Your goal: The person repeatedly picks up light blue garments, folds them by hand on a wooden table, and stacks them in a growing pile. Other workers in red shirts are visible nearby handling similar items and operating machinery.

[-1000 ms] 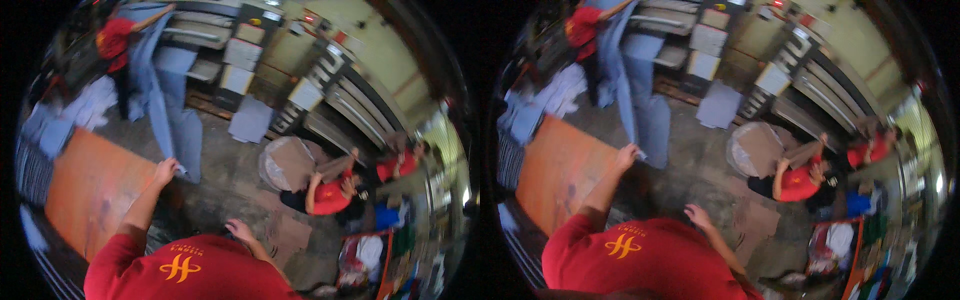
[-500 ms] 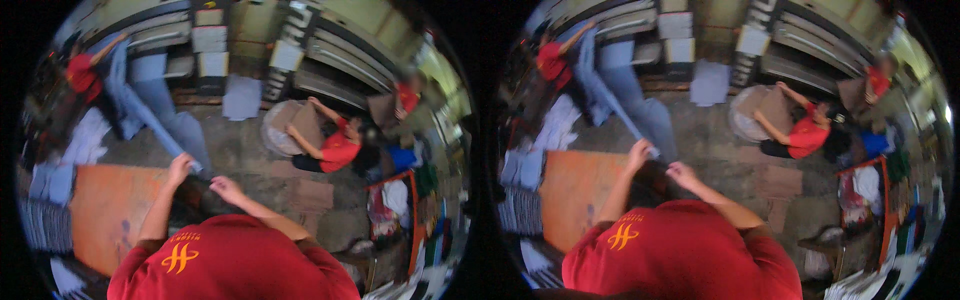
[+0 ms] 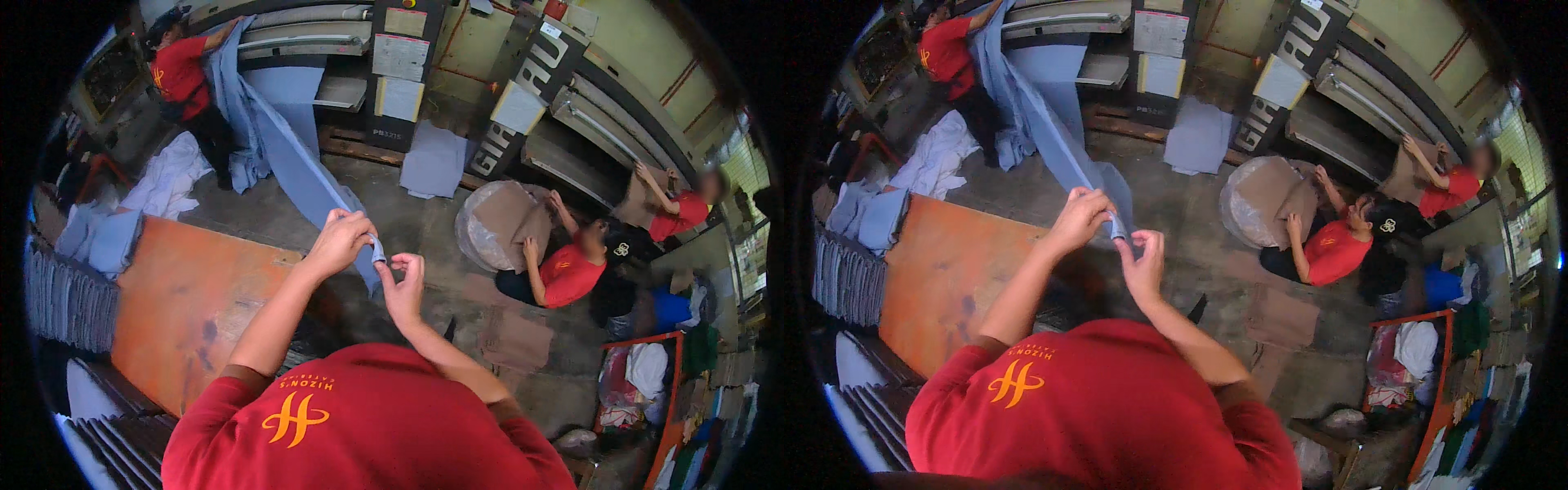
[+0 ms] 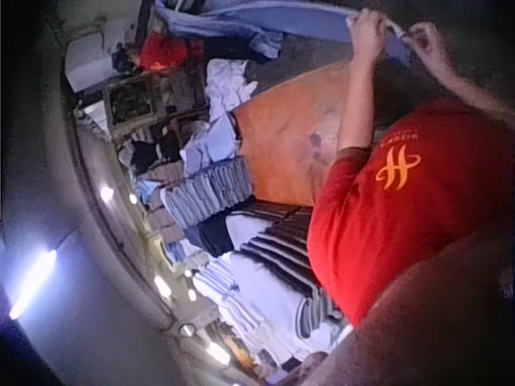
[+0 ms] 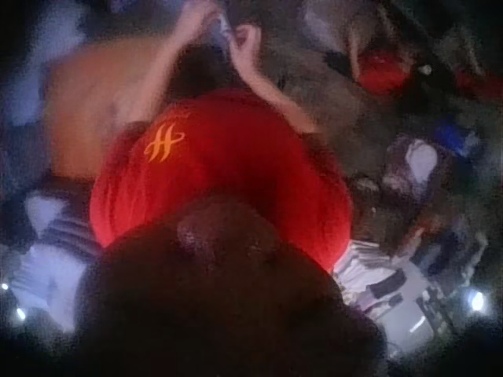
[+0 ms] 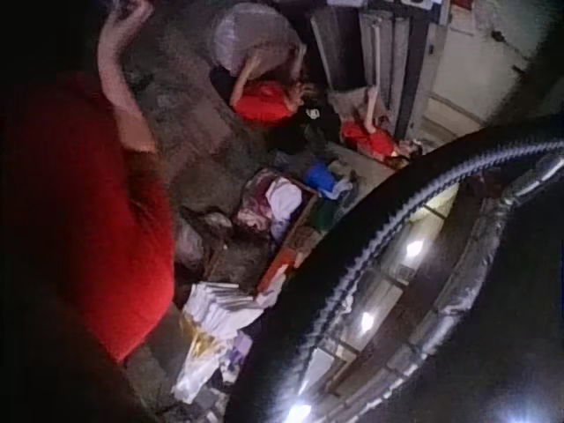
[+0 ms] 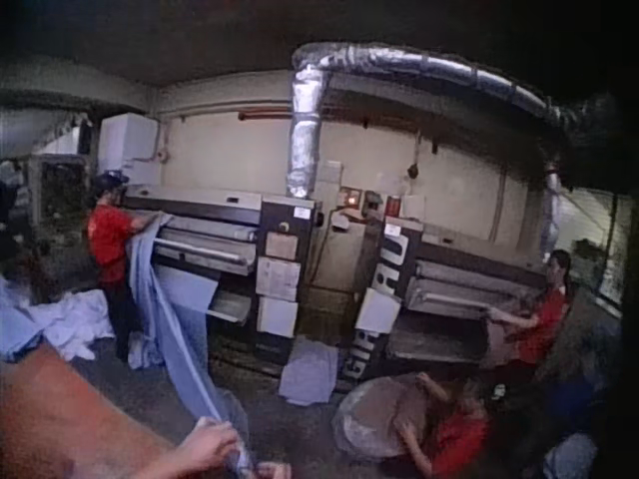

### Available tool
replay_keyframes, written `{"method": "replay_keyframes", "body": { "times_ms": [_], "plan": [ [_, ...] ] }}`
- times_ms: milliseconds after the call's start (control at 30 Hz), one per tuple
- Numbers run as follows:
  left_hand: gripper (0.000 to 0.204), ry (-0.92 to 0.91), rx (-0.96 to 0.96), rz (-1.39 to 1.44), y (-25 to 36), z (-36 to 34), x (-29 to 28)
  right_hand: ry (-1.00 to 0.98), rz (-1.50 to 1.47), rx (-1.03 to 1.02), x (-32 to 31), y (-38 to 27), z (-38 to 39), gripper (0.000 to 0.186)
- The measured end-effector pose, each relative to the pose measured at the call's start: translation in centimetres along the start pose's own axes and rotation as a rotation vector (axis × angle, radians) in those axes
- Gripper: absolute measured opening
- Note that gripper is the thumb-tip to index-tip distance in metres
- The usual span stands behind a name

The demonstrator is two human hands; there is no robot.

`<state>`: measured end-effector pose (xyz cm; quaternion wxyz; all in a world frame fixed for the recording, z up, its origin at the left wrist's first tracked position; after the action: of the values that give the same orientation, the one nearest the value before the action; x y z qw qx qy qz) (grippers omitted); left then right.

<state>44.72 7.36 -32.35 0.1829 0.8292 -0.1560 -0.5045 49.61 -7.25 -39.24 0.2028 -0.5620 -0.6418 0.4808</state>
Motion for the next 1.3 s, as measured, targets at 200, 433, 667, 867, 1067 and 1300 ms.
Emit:
{"method": "replay_keyframes", "body": {
  "times_ms": [200, 433, 667, 867, 1067, 1300],
  "plan": [
    [0.006, 0.019, -0.029, 0.020, 1.4, -0.7, 1.4, -0.017, -0.135, 0.100, -1.4, 0.3, 0.8, 0.031],
    [0.006, -0.026, 0.012, 0.048, 2.3, -1.4, 2.9, 0.013, 0.087, 0.002, -2.8, 2.2, -0.1, 0.021],
    [0.021, 0.023, 0.011, 0.282, 3.2, -1.9, 3.9, -0.084, -0.179, 0.256, -2.9, 4.1, 1.3, 0.016],
    [0.033, -0.060, 0.152, 0.133, 3.6, -0.7, 4.3, -0.055, -0.122, 0.220, -4.6, 3.8, 1.5, 0.016],
    [0.015, -0.176, 0.120, 0.082, 2.2, -0.5, 5.1, -0.081, -0.157, 0.170, -5.2, 2.7, 2.2, 0.015],
    [0.011, -0.224, 0.083, 0.150, 2.0, 0.9, 5.2, -0.060, -0.154, 0.226, -5.0, 3.2, 2.7, 0.015]
  ]
}}
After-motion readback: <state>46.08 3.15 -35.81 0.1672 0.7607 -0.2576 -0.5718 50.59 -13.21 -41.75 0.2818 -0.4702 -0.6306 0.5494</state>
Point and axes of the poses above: each hand's wrist, its own z-axis away from the middle knuckle, its own x-axis out of the palm, y = z × x, the point moved 7 cm from there along -z, towards the middle knuckle, and after that the axes turned 1 degree about y, right-handed, at the moved point
